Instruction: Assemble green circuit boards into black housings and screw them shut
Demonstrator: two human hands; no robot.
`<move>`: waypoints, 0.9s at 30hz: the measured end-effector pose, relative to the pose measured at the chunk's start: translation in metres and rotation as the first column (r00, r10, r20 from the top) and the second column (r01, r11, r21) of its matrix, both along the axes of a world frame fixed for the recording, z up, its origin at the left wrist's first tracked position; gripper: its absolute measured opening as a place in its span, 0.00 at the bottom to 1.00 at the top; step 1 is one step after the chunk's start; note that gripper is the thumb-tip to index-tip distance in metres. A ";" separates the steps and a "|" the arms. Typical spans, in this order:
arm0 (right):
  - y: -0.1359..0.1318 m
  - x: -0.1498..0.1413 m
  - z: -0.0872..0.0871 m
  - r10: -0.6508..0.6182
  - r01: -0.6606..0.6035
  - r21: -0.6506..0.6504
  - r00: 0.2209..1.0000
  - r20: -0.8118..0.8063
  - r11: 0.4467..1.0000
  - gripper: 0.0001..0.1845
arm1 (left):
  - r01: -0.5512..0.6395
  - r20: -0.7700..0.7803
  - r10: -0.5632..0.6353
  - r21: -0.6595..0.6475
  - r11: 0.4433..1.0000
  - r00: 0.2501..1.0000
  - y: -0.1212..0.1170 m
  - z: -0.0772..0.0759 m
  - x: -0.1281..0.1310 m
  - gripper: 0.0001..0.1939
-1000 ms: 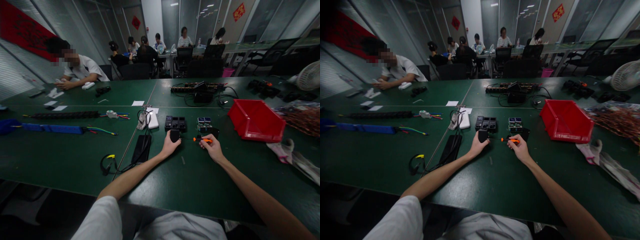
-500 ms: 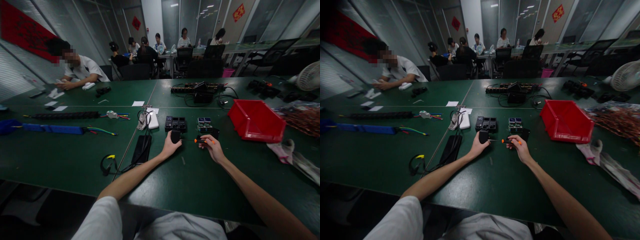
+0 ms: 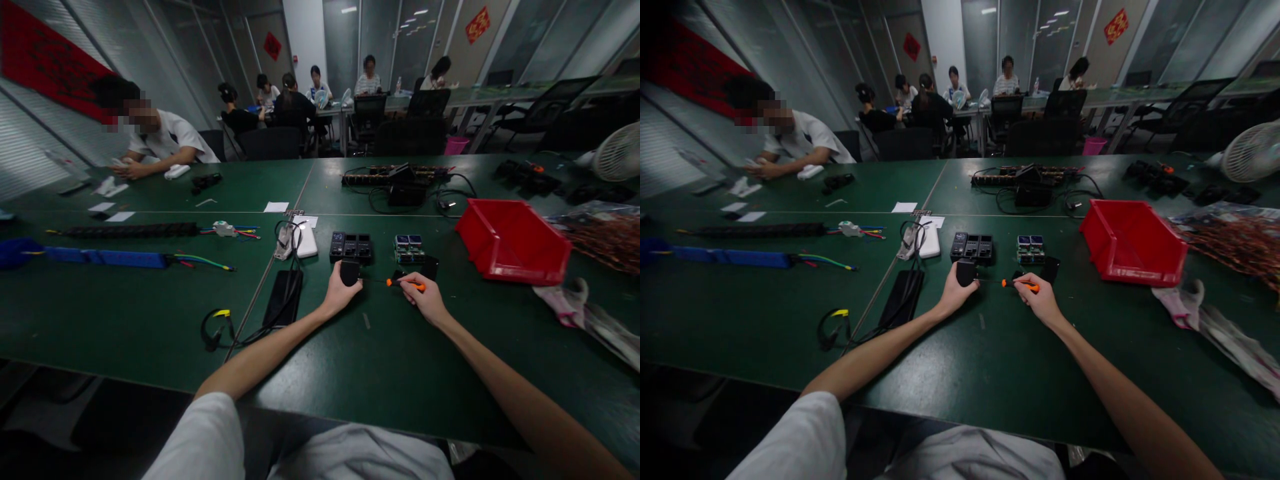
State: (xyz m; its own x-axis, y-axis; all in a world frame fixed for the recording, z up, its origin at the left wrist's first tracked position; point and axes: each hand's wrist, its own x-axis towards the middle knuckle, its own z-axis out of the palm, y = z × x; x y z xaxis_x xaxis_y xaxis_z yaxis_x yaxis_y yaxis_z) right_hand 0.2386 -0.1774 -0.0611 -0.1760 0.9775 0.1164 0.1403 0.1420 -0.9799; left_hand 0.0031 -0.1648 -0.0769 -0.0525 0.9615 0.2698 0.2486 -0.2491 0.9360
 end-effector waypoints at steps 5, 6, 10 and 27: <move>0.000 0.002 0.001 -0.011 0.007 0.063 0.998 0.062 0.998 0.16 | -0.004 0.004 0.004 0.001 1.000 1.000 0.000 0.002 0.000 0.22; 0.000 0.002 0.001 -0.017 0.011 0.079 0.997 0.074 0.997 0.16 | -0.005 0.005 0.005 0.007 1.000 1.000 0.000 0.003 0.000 0.22; 0.001 0.003 0.000 -0.043 0.030 0.126 0.993 0.107 0.992 0.15 | -0.008 0.010 0.008 0.014 1.000 1.000 0.000 0.005 0.001 0.20; 0.003 0.001 -0.004 0.050 -0.058 -0.035 0.980 -0.190 0.998 0.19 | -0.037 0.029 0.037 -0.001 0.999 0.999 0.000 0.004 0.002 0.20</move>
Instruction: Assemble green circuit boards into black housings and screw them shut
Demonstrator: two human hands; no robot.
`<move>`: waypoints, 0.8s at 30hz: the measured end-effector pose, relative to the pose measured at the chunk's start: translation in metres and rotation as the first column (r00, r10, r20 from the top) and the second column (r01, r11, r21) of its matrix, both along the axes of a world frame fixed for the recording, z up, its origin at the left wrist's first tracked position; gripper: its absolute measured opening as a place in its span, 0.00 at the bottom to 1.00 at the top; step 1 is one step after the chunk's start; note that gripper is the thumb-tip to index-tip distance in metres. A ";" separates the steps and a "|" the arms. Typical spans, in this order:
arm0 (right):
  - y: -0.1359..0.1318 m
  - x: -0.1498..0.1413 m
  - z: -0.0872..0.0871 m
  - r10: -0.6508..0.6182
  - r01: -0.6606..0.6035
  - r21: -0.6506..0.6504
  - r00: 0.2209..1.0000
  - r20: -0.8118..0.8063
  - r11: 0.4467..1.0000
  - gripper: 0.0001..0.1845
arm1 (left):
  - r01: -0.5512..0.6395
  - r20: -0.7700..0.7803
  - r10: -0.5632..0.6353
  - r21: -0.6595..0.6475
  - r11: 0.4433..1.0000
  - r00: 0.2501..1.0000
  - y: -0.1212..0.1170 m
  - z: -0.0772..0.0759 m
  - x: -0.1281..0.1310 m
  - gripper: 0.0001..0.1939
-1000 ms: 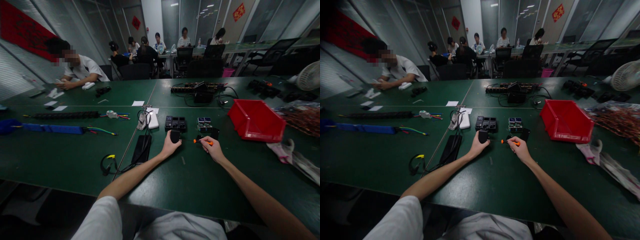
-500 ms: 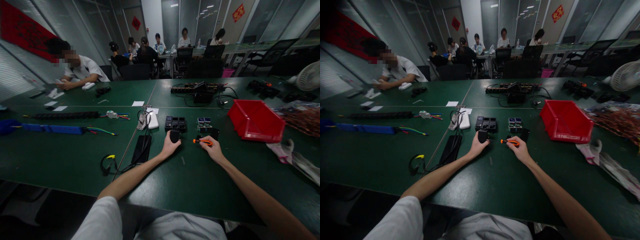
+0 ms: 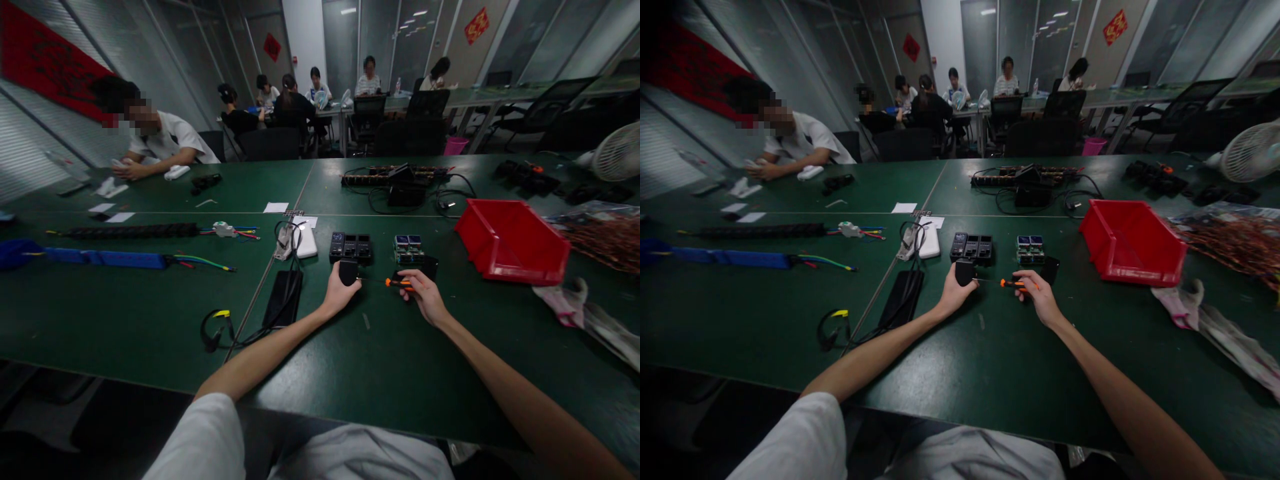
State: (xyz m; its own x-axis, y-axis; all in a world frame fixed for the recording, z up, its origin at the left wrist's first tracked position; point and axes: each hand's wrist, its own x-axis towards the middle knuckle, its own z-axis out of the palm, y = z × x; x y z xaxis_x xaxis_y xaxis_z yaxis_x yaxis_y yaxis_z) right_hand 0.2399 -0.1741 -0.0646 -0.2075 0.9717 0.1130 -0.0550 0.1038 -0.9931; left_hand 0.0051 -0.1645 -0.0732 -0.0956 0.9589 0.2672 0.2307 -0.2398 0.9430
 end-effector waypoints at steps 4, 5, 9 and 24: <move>0.000 -0.001 0.001 -0.030 0.031 -0.014 0.997 0.076 0.999 0.18 | 0.016 -0.015 -0.015 0.009 1.000 1.000 -0.001 0.001 -0.001 0.20; -0.001 -0.002 0.001 -0.036 0.038 -0.016 0.991 0.125 0.999 0.17 | 0.019 -0.015 -0.019 0.012 1.000 1.000 -0.001 0.001 -0.001 0.20; -0.005 -0.003 0.008 -0.056 0.049 0.031 0.967 0.248 0.998 0.17 | 0.013 -0.007 -0.013 0.010 1.000 1.000 -0.001 0.001 -0.001 0.20; -0.001 0.002 0.002 -0.176 0.072 0.287 0.918 0.356 0.955 0.13 | 0.008 0.001 -0.008 0.011 1.000 1.000 0.000 0.001 0.000 0.20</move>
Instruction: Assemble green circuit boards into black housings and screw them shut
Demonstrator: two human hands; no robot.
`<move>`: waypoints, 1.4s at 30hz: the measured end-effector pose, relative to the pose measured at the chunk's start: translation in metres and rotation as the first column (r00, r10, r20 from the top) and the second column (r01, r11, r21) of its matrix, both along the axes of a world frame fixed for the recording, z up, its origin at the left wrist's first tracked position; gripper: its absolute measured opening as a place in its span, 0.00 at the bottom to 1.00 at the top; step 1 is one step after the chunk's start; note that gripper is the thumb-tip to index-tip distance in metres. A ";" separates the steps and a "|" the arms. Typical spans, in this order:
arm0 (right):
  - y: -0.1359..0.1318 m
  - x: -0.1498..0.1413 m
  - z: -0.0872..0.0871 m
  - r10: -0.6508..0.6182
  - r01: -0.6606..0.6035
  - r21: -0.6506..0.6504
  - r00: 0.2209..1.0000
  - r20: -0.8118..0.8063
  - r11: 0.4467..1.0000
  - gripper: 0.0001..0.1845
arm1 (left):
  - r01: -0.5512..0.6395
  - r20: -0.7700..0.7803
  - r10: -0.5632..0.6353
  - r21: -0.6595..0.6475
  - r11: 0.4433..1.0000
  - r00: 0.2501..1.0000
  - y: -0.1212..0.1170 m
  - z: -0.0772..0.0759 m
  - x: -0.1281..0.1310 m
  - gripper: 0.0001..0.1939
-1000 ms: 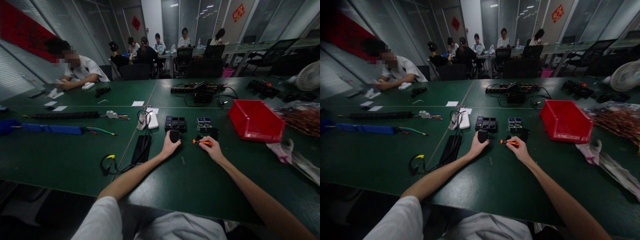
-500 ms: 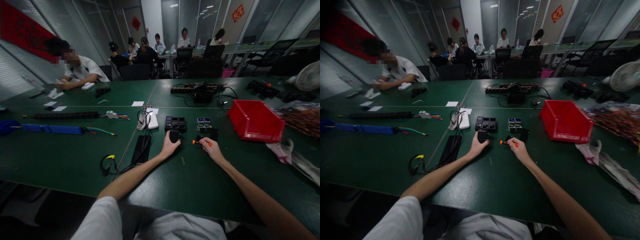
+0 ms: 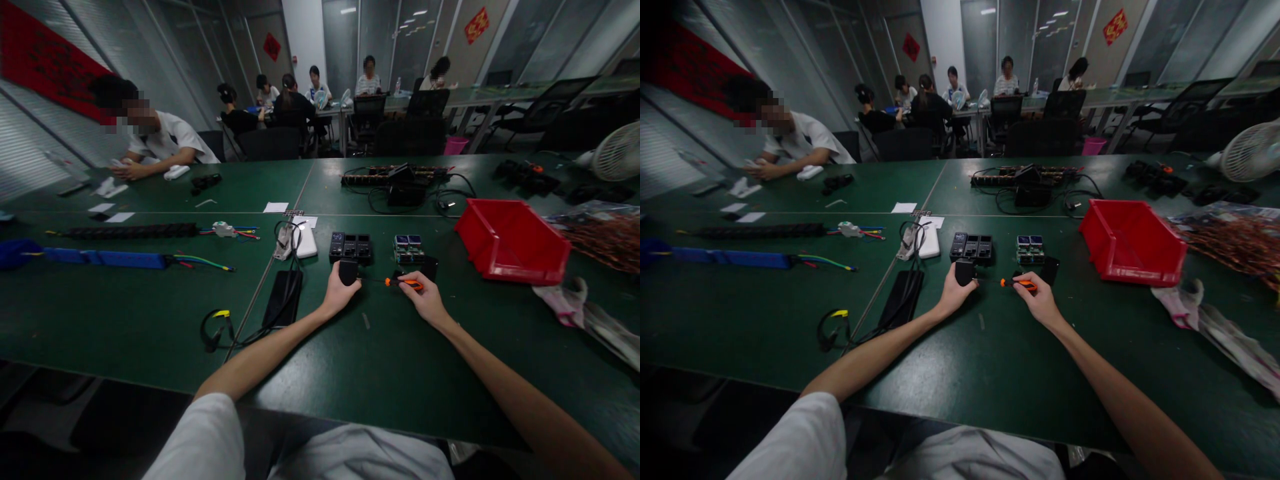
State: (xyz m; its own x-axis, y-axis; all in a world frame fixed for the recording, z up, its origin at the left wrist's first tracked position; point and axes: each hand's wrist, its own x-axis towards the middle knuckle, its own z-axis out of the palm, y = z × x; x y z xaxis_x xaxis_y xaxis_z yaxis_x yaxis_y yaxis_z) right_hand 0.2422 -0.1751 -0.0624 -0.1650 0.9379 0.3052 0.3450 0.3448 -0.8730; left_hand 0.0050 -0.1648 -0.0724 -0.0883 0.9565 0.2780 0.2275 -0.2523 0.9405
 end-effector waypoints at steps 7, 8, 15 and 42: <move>0.004 0.000 -0.008 0.048 -0.043 0.059 0.995 -0.086 0.997 0.08 | 0.004 0.006 -0.005 0.005 1.000 1.000 0.001 -0.001 0.000 0.20; 0.004 0.000 -0.008 0.056 -0.050 0.059 0.994 -0.093 0.997 0.08 | 0.004 0.006 -0.004 0.008 1.000 1.000 0.001 -0.001 -0.001 0.20; -0.001 -0.001 -0.001 0.044 -0.068 -0.095 0.972 -0.230 0.993 0.09 | 0.018 -0.010 -0.018 0.020 1.000 1.000 0.000 -0.001 -0.001 0.19; 0.004 0.005 -0.002 0.081 -0.079 0.045 0.996 -0.028 0.996 0.10 | 0.007 -0.036 -0.007 0.011 1.000 0.999 0.000 -0.002 -0.002 0.21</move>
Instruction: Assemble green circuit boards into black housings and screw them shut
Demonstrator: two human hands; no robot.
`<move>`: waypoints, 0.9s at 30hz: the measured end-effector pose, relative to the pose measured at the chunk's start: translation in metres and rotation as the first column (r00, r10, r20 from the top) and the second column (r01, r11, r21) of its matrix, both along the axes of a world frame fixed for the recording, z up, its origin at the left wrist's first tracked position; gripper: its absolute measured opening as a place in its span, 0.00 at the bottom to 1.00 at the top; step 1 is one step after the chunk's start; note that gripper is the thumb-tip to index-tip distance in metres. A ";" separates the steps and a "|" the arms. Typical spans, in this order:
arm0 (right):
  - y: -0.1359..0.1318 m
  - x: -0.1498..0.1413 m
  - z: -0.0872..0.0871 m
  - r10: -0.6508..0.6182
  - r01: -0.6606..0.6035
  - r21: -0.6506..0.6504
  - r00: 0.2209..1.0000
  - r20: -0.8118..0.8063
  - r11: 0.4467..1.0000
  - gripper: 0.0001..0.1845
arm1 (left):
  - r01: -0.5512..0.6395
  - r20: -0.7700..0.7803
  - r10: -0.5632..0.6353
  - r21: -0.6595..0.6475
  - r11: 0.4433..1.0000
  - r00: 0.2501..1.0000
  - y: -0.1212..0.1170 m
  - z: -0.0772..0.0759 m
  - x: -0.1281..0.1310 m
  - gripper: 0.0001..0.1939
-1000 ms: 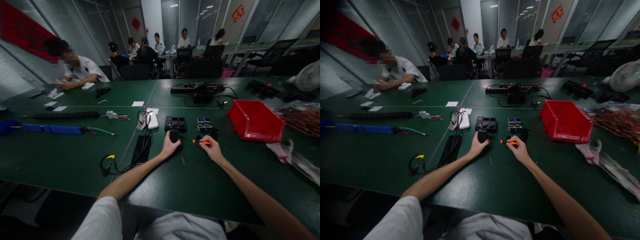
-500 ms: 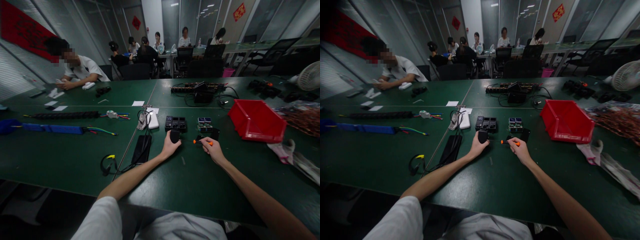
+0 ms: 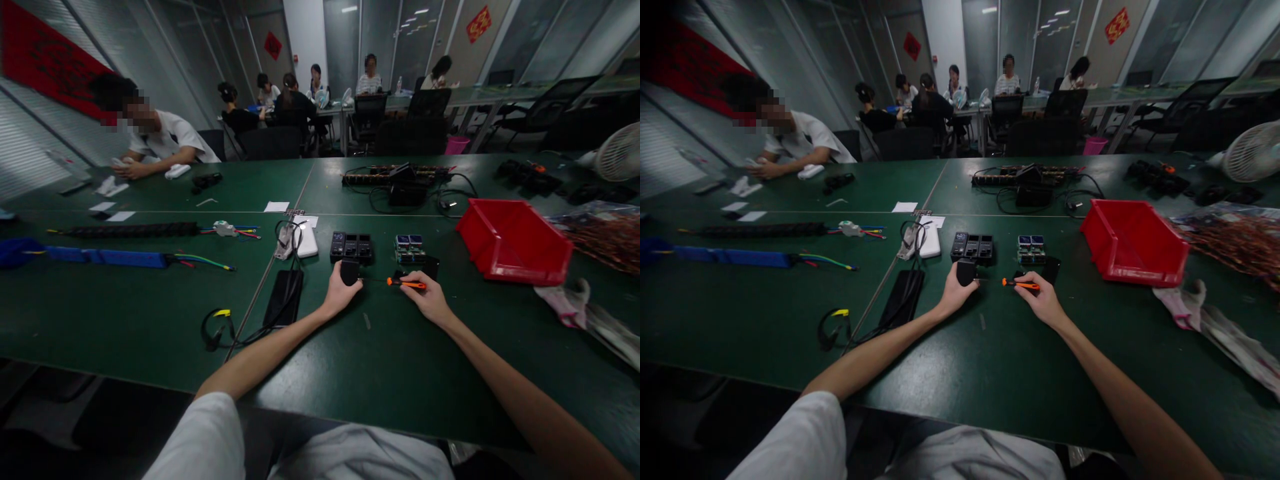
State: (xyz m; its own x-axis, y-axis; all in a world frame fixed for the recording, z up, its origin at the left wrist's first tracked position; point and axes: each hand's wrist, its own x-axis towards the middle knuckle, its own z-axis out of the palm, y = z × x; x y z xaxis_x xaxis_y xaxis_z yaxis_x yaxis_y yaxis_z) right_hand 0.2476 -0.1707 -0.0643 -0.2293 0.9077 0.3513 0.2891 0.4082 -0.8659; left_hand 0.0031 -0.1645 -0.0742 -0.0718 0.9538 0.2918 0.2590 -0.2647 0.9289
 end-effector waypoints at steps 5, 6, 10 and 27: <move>-0.001 -0.002 0.002 0.034 -0.032 0.059 0.999 -0.033 0.998 0.08 | -0.005 0.000 0.005 -0.001 1.000 1.000 0.000 0.000 0.000 0.21; -0.002 -0.003 0.003 0.031 -0.029 0.062 0.999 -0.040 0.998 0.08 | -0.008 0.000 0.008 0.002 1.000 1.000 0.000 0.001 0.000 0.21; -0.005 -0.004 0.007 0.015 -0.018 -0.032 0.996 -0.085 0.999 0.09 | -0.006 0.010 0.006 -0.002 1.000 1.000 -0.001 0.002 0.001 0.21; -0.006 -0.009 0.002 -0.042 -0.029 -0.321 0.977 -0.211 0.946 0.15 | -0.003 0.006 0.003 -0.018 1.000 1.000 -0.001 0.000 0.000 0.22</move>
State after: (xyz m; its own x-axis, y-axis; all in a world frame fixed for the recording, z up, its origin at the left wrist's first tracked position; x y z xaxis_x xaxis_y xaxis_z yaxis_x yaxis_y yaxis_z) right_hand 0.2383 -0.1768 -0.0621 -0.1748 0.9813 0.0809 0.0858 0.0971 -0.9916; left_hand 0.0032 -0.1657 -0.0737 -0.0762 0.9586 0.2745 0.2539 -0.2475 0.9350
